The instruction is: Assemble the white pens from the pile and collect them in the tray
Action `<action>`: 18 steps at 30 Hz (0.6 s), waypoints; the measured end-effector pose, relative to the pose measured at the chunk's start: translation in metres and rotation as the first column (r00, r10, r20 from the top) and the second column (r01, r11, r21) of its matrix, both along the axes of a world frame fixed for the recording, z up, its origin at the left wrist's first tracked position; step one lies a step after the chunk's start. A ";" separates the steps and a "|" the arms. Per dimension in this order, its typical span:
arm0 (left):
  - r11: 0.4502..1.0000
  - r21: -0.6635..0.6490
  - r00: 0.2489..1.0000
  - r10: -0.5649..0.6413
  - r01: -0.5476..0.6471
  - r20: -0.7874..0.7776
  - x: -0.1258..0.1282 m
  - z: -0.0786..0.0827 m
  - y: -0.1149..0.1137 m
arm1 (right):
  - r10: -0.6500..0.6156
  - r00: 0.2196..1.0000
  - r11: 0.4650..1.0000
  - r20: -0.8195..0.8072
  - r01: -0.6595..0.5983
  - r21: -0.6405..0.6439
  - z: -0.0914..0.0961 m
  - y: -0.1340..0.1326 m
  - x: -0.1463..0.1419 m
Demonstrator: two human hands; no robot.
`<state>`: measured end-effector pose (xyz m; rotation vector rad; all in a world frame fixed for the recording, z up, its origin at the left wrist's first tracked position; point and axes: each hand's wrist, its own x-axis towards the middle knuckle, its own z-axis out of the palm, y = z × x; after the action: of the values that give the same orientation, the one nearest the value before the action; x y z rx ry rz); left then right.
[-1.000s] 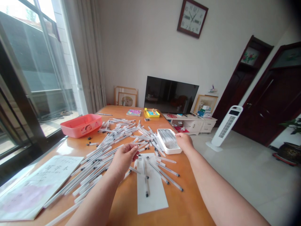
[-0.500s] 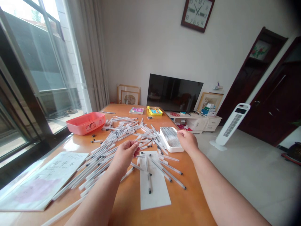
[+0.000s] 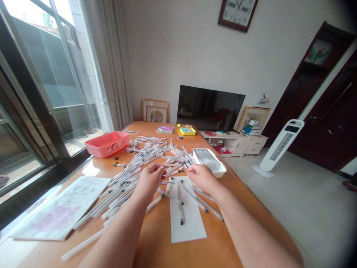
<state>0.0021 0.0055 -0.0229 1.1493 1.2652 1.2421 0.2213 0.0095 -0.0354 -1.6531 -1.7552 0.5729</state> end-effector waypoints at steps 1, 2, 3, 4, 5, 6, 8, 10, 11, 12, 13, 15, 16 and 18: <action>1.000 -0.008 1.000 0.002 -0.002 0.000 0.000 0.001 -0.001 | 0.011 1.000 1.000 0.029 -0.010 -0.028 -0.001 0.000 -0.002; 1.000 -0.013 1.000 0.004 -0.004 0.003 0.000 0.003 -0.002 | 0.022 0.998 0.999 0.060 -0.019 -0.048 -0.002 0.000 -0.003; 1.000 -0.013 1.000 0.008 -0.008 0.008 0.001 0.004 -0.002 | 0.030 0.996 0.998 0.088 -0.025 -0.060 -0.003 0.000 -0.003; 1.000 -0.012 1.000 0.012 -0.012 0.011 0.001 0.005 -0.003 | 0.033 0.994 0.998 0.109 -0.026 -0.065 -0.003 0.001 -0.003; 1.000 -0.009 1.000 0.017 -0.017 0.013 0.001 0.006 -0.003 | 0.027 0.991 0.998 0.128 -0.018 -0.065 -0.004 0.002 -0.001; 1.000 -0.005 1.000 0.022 -0.022 0.014 0.001 0.007 -0.003 | 0.008 0.989 0.998 0.149 0.001 -0.065 -0.004 0.004 0.001; 1.000 0.001 0.999 0.029 -0.029 0.015 0.000 0.007 -0.003 | -0.048 0.980 0.996 0.195 0.060 -0.060 -0.004 0.008 0.008; 0.999 0.007 0.999 0.033 -0.033 0.013 -0.001 0.007 -0.002 | -0.108 0.967 0.992 0.230 0.121 -0.044 -0.005 0.010 0.016; 0.999 0.012 0.999 0.035 -0.035 0.011 -0.001 0.006 -0.002 | -0.132 0.962 0.989 0.240 0.145 -0.035 -0.006 0.011 0.020; 0.999 0.016 0.999 0.035 -0.035 0.007 -0.001 0.006 -0.002 | -0.149 0.958 0.986 0.244 0.161 -0.031 -0.007 0.011 0.024; 0.999 0.021 0.999 0.036 -0.036 0.003 -0.002 0.005 -0.002 | -0.163 0.955 0.984 0.246 0.176 -0.030 -0.008 0.010 0.028; 0.999 0.028 0.999 0.038 -0.037 -0.004 -0.002 0.005 -0.002 | -0.173 0.954 0.981 0.244 0.188 -0.042 -0.011 0.007 0.033; 0.999 0.029 0.999 0.039 -0.039 -0.005 -0.002 0.005 -0.002 | -0.171 0.956 0.981 0.240 0.189 -0.052 -0.013 0.004 0.035; 0.999 0.029 0.999 0.043 -0.043 -0.004 -0.002 0.004 -0.002 | -0.159 0.960 0.981 0.232 0.180 -0.070 -0.015 -0.001 0.036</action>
<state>0.0001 0.0040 -0.0185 1.1515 1.2848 1.2938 0.2577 0.0086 -0.0504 -1.9758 -1.7418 0.4028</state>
